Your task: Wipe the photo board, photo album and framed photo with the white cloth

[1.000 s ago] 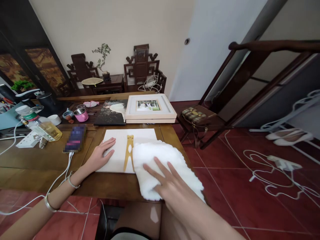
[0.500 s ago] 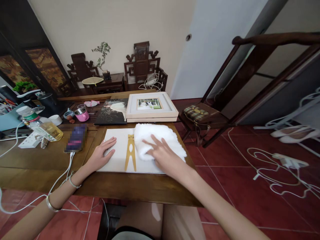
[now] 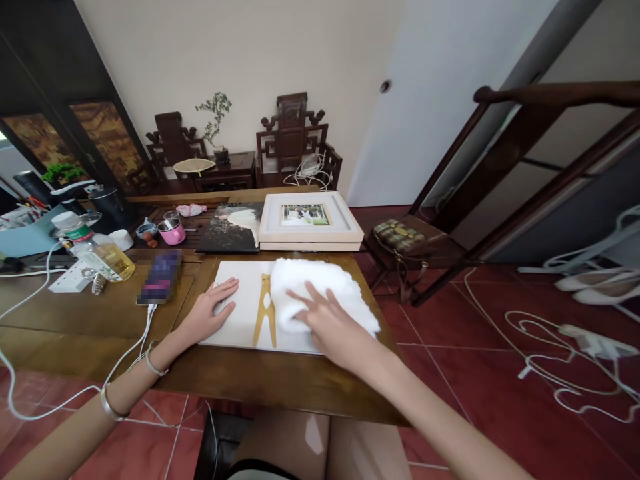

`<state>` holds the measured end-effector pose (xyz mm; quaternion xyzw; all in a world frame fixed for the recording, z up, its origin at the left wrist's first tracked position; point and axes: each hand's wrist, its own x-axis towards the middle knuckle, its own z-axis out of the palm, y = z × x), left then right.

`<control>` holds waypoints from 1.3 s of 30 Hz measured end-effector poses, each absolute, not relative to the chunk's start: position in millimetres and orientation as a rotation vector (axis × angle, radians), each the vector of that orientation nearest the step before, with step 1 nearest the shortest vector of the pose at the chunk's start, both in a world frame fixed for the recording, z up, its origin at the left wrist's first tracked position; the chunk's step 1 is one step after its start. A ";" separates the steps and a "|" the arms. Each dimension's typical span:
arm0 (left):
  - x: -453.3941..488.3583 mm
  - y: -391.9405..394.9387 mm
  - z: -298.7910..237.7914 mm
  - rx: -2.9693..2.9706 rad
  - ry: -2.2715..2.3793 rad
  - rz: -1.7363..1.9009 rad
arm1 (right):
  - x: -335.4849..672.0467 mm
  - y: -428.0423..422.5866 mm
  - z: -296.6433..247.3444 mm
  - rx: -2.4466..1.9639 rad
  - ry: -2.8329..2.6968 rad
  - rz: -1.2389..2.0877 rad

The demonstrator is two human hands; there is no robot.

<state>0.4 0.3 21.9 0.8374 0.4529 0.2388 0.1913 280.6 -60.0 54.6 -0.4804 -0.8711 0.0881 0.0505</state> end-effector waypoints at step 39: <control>-1.2 2.5 18.2 2.377 1.285 0.586 | 225.4 -107.7 50.2 -1.331 -2.667 0.148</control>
